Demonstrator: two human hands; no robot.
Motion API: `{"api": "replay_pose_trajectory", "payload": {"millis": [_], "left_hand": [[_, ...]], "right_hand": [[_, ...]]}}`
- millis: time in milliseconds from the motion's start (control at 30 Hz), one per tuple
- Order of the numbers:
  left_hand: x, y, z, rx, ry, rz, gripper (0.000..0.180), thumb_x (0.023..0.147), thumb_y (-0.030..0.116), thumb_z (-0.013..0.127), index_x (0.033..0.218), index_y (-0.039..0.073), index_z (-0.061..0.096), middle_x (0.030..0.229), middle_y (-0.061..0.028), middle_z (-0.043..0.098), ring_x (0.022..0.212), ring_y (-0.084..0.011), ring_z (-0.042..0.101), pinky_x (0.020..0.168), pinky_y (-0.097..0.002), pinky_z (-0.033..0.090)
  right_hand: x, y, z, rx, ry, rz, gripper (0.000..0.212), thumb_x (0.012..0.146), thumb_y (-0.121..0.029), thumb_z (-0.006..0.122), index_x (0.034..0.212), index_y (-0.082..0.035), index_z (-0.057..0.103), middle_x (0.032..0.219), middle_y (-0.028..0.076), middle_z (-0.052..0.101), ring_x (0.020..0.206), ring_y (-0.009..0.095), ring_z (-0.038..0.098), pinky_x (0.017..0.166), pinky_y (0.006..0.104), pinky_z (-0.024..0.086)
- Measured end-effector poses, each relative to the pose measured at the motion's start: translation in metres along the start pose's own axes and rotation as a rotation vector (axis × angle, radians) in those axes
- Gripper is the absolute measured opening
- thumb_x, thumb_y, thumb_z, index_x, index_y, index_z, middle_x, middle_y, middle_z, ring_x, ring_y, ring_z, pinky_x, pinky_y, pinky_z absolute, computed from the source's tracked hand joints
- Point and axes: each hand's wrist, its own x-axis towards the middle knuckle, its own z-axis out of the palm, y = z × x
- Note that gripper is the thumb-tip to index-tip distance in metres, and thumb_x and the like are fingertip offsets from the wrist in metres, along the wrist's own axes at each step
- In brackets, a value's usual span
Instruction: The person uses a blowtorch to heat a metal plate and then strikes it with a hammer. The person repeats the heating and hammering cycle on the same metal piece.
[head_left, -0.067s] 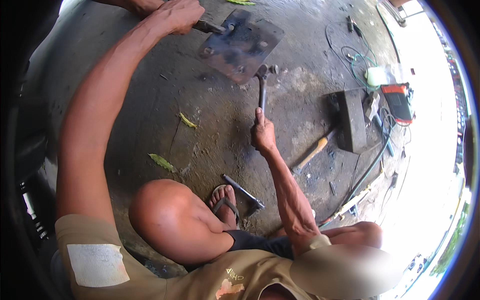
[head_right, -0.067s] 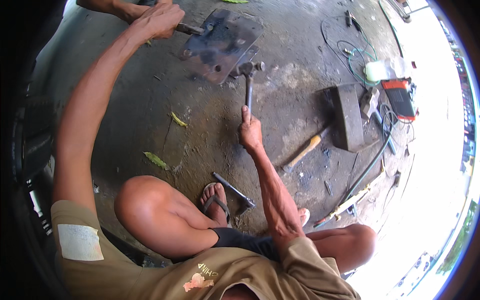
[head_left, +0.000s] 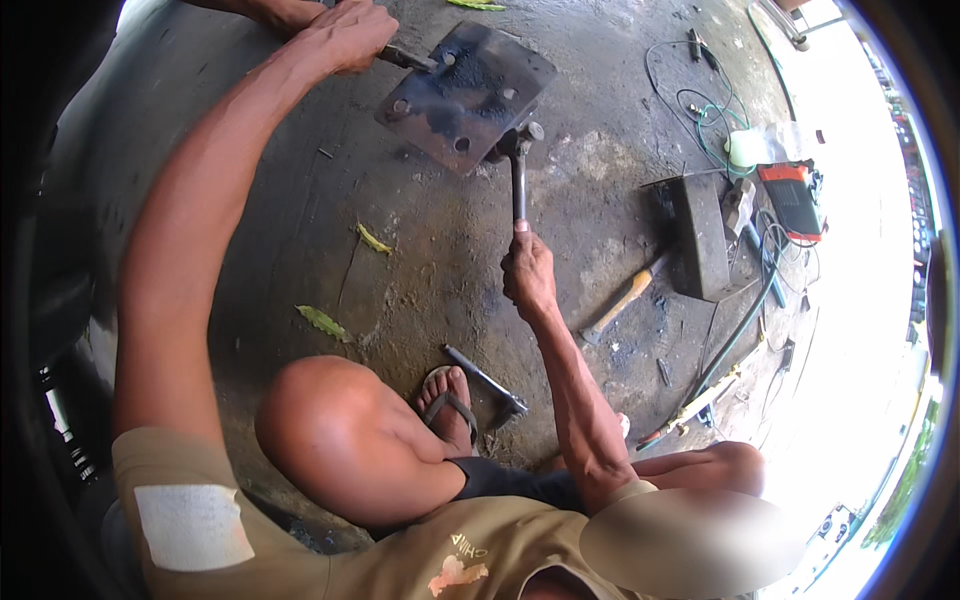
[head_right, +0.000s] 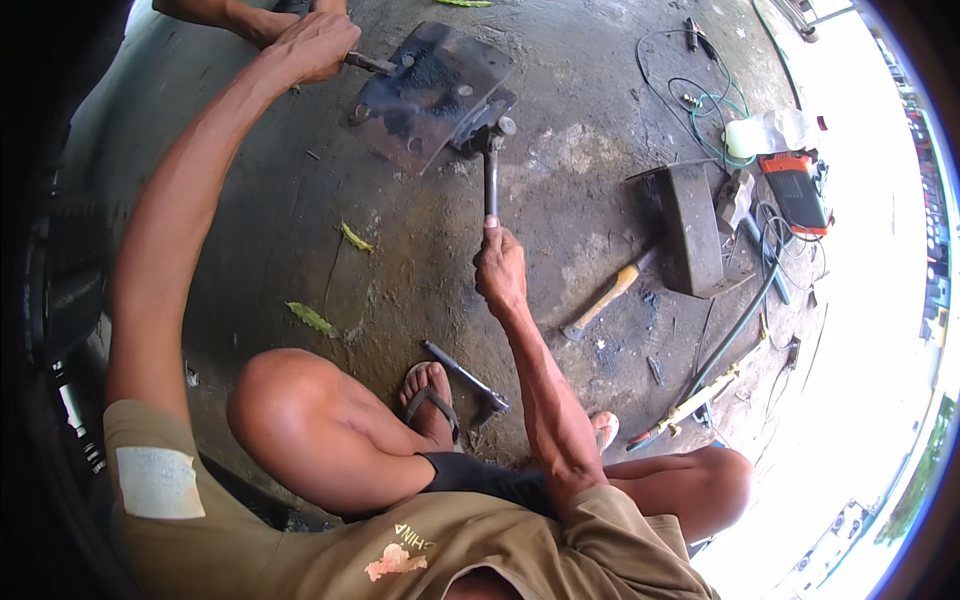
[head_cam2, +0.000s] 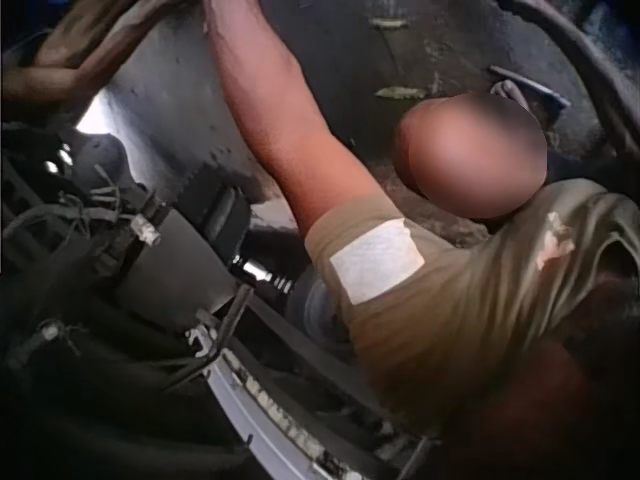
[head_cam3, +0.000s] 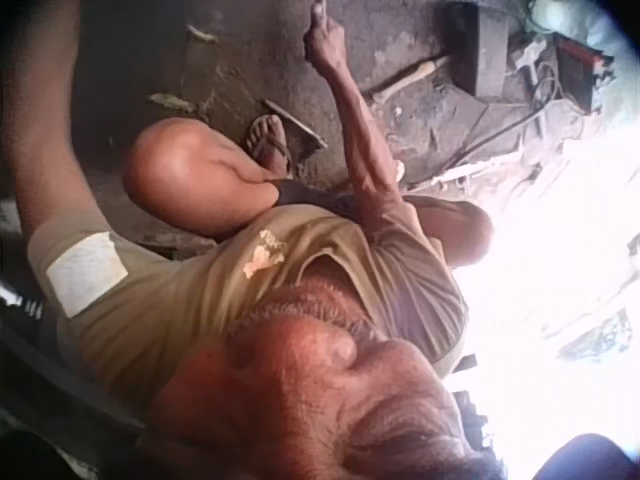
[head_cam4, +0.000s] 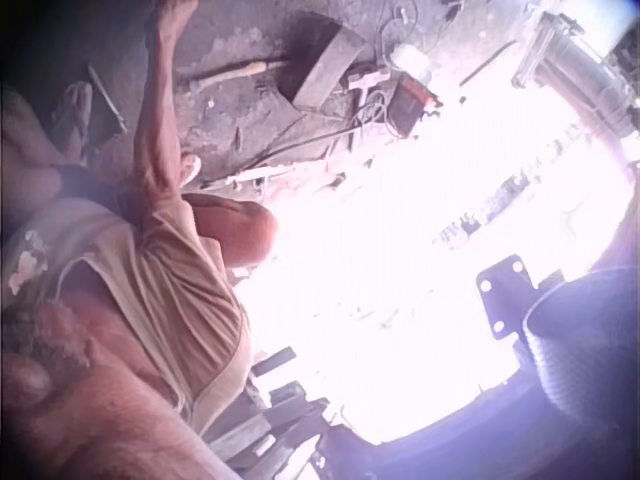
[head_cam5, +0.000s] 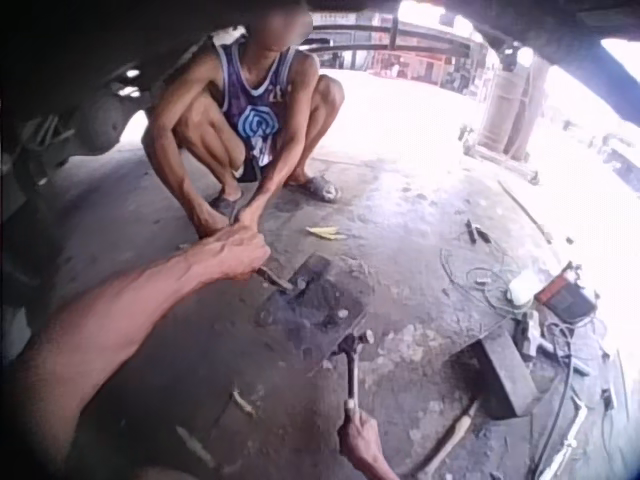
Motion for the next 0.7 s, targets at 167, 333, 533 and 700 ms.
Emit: {"api": "replay_pose_trajectory", "payload": {"millis": [167, 333, 533, 700], "left_hand": [[0.018, 0.01, -0.004, -0.086, 0.083, -0.136, 0.011, 0.073, -0.007, 0.064, 0.082, -0.003, 0.069, 0.088, -0.02, 0.07, 0.091, -0.0356, 0.07, 0.076, -0.0467, 0.057], [0.021, 0.002, -0.003, 0.056, 0.023, -0.192, 0.005, 0.075, -0.007, 0.062, 0.072, -0.005, 0.065, 0.081, -0.0212, 0.07, 0.083, -0.034, 0.071, 0.063, -0.0415, 0.056], [0.035, -0.017, 0.028, 0.032, 0.07, -0.079, 0.005, 0.076, -0.005, 0.066, 0.077, 0.0, 0.067, 0.075, -0.0153, 0.068, 0.075, -0.0293, 0.07, 0.059, -0.0377, 0.053], [0.037, -0.012, 0.0, -0.152, 0.088, 0.086, 0.01, 0.076, -0.006, 0.065, 0.081, 0.001, 0.07, 0.076, -0.0159, 0.068, 0.077, -0.0322, 0.069, 0.066, -0.0402, 0.054]], "right_hand": [[-0.014, -0.007, -0.044, -0.016, 0.202, -0.301, 0.044, 0.101, -0.053, 0.049, 0.085, -0.012, 0.047, 0.06, -0.005, 0.044, 0.043, 0.006, 0.041, 0.034, 0.0244, 0.033], [-0.094, -0.159, -0.065, 0.362, 0.288, -0.944, 0.043, 0.101, -0.052, 0.049, 0.086, -0.012, 0.05, 0.057, -0.002, 0.047, 0.039, 0.005, 0.039, 0.031, 0.0224, 0.03], [-0.05, -0.222, -0.1, 0.226, 0.238, -1.757, 0.062, 0.096, -0.07, 0.029, 0.079, -0.012, 0.039, 0.055, 0.004, 0.047, 0.041, 0.013, 0.041, 0.037, 0.0275, 0.033], [0.055, 0.05, -0.018, -0.472, 0.255, -0.44, 0.044, 0.102, -0.043, 0.048, 0.098, 0.0, 0.059, 0.064, 0.016, 0.056, 0.062, 0.024, 0.057, 0.06, 0.0416, 0.046]]}}
